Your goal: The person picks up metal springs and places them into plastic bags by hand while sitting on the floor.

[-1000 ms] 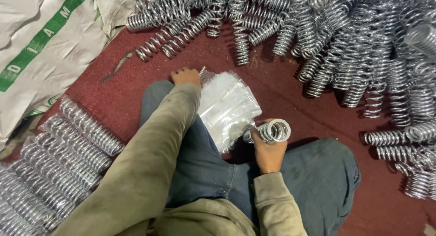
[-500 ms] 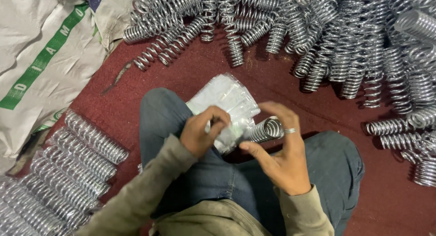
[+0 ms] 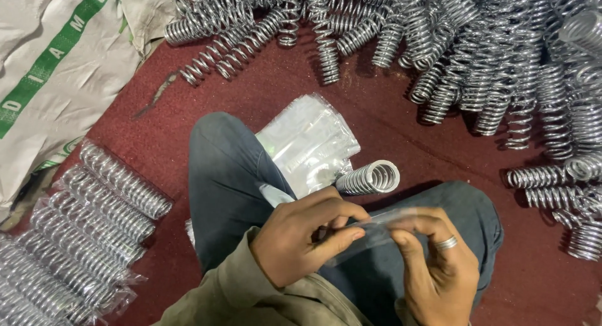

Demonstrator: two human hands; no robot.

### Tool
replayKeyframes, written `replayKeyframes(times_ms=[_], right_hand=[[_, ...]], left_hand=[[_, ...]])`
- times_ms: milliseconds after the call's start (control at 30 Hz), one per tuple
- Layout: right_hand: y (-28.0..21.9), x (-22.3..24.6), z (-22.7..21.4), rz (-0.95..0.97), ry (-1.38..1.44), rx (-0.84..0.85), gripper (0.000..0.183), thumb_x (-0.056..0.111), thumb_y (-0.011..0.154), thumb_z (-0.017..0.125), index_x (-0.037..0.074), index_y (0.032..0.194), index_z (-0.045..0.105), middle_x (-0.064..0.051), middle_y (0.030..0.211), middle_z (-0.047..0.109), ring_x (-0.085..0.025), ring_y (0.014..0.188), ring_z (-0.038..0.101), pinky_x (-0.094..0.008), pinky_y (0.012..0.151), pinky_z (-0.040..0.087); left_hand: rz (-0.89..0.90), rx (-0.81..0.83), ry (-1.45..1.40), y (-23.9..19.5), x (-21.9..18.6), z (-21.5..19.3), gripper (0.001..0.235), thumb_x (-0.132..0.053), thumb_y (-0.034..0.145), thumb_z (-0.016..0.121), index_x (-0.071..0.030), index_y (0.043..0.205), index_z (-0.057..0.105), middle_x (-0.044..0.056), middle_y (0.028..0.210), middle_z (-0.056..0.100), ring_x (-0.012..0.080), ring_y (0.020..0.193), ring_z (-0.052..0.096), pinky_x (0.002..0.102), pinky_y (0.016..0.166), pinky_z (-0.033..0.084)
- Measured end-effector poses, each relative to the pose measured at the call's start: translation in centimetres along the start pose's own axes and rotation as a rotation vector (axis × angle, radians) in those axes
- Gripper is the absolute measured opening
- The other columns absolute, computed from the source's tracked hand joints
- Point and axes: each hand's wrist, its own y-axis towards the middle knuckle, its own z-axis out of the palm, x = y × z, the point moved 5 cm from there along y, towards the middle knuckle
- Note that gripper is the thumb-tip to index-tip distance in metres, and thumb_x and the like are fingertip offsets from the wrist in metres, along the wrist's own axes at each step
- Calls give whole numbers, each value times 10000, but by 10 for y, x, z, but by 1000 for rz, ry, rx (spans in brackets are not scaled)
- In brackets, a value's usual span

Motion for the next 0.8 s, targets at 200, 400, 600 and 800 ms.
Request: replayKeyframes(times_ms=[200,400,600,800], right_hand=[[-4,-7,-19,-43,-109,-195,303,161,1071,513,-32,857,606,-98,713,524,-133,570,432,-229,558,319],[-19,-41,-30,210,116,-320,198,238,1065,639,60,1100,561,-41,961,603,-64,787,541,-177,724,408],[-25,-40,1,201,48,-18,132,173,986,653,82,978,558,-15,828,604,-91,740,602,-227,703,508],[-27,-57,-2,359,516,-21,174,185,954,687,99,876,557,-45,757,567,-159,747,565,-283,712,452]], left_hand=[[-52,489,-53,-10,14,15,345,-460,941,599,-161,1099,666,20,1089,682,195,989,675,333,894,504],[-185,730,-1261,-43,12,21,716,-674,943,625,-2,1183,677,150,1157,679,231,1078,681,352,1025,539],[-199,-131,-834,-14,49,81,232,-224,970,699,-81,1107,578,113,1241,551,142,1083,581,279,957,493],[-279,119,-1040,-24,62,84,238,-312,1078,562,-91,1055,477,113,890,685,147,802,636,259,743,469]])
